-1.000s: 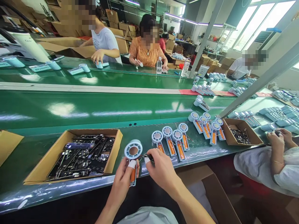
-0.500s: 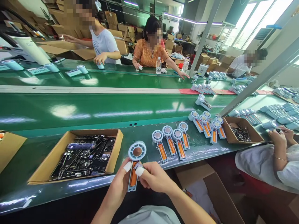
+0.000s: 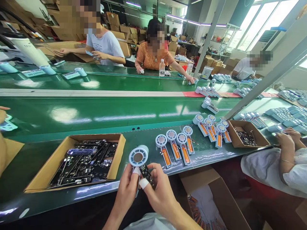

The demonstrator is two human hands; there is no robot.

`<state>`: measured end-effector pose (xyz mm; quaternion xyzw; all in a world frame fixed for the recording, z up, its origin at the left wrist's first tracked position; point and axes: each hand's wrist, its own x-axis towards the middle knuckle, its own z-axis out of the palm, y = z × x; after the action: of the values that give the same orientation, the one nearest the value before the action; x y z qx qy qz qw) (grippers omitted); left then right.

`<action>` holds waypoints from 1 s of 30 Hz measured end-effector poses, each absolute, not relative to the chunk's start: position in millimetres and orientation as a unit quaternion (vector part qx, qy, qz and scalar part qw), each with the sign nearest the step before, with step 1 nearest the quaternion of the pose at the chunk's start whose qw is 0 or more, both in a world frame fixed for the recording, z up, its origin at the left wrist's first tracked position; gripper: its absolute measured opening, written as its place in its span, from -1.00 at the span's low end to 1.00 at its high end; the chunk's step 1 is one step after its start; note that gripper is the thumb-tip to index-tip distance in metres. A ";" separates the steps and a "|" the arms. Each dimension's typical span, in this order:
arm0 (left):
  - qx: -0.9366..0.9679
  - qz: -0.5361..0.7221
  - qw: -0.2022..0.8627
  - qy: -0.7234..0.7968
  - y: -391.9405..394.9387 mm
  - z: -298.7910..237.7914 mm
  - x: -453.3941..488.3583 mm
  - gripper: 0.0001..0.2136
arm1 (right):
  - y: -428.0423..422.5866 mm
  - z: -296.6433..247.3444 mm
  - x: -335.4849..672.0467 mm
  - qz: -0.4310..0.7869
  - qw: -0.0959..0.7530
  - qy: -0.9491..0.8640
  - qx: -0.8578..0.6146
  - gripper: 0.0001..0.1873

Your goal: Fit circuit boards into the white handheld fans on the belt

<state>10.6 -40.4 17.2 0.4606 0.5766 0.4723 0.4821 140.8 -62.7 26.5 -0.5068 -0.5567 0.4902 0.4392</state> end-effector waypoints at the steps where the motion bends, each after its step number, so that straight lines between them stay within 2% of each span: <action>1: 0.464 0.473 0.471 0.582 -38.9 16.5 11.1 -0.88 | -66.8 22.8 139.8 0.440 0.440 -0.586 -0.519 -0.67; 4: 0.466 0.466 0.461 0.595 -34.7 12.0 13.7 -0.89 | -75.1 7.0 135.6 0.293 0.431 -0.650 -0.553 -0.57; 7: 0.434 0.466 0.487 0.598 -32.8 7.1 15.9 -0.83 | -75.9 -5.1 129.7 0.222 0.400 -0.685 -0.567 -0.46; 11: 0.368 0.494 0.558 0.556 -34.8 0.2 15.1 -0.71 | -69.1 -6.0 123.7 0.199 0.376 -0.701 -0.572 -0.41; 14: 0.356 0.514 0.556 0.547 -39.1 -3.7 15.0 -0.61 | -65.1 -2.1 123.4 0.193 0.342 -0.709 -0.586 -0.41; 18: 0.418 0.476 0.483 0.605 -43.9 -2.6 19.7 -0.55 | -65.7 0.8 123.2 0.164 0.239 -0.747 -0.599 -0.36; 25: 0.417 0.433 0.531 0.598 -41.1 -9.4 22.8 -0.52 | -59.3 12.5 122.9 0.066 0.037 -0.810 -0.581 -0.21; 27: 0.419 0.430 0.541 0.589 -40.4 -12.4 22.0 -0.52 | -55.6 17.5 125.4 0.050 0.004 -0.833 -0.551 -0.20; 30: 0.421 0.437 0.537 0.587 -40.9 -14.7 21.7 -0.52 | -51.0 25.0 130.7 0.087 0.001 -0.841 -0.534 -0.18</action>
<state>21.7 -40.9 -14.7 0.4213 0.5866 0.4366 0.5365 130.7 -51.0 25.0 -0.5343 -0.8408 0.0871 0.0014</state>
